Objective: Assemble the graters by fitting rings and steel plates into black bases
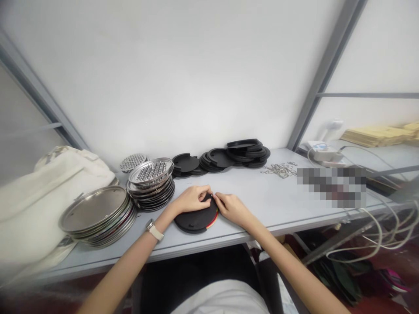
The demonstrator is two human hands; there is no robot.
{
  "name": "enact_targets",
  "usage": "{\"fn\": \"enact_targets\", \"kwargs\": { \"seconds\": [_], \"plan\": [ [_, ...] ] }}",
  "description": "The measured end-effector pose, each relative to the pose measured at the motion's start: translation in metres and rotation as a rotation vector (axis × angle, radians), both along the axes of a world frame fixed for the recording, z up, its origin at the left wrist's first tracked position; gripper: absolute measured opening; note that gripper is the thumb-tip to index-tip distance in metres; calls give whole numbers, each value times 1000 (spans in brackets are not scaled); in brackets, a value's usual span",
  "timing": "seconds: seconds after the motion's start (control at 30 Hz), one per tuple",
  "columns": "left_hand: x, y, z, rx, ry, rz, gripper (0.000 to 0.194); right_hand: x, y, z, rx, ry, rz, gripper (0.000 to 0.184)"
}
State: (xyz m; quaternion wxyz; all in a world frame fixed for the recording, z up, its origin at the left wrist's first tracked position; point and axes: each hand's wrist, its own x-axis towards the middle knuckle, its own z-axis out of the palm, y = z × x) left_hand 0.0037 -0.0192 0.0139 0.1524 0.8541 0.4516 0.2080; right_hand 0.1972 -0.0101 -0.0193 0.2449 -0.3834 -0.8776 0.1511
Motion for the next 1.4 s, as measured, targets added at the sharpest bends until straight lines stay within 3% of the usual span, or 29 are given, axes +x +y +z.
{"fn": "enact_targets", "kwargs": {
  "seconds": [0.37,0.63,1.4],
  "plan": [
    [-1,-1,1,-46,-75,-39,29,-1,3,-2,5,-33,-18,33],
    [-1,0,-1,-40,-111,-84,29,-1,3,-1,-11,-23,-16,34],
    [1,0,-3,-94,-96,-37,18,0,2,1,-42,4,11,37]
  ]
}}
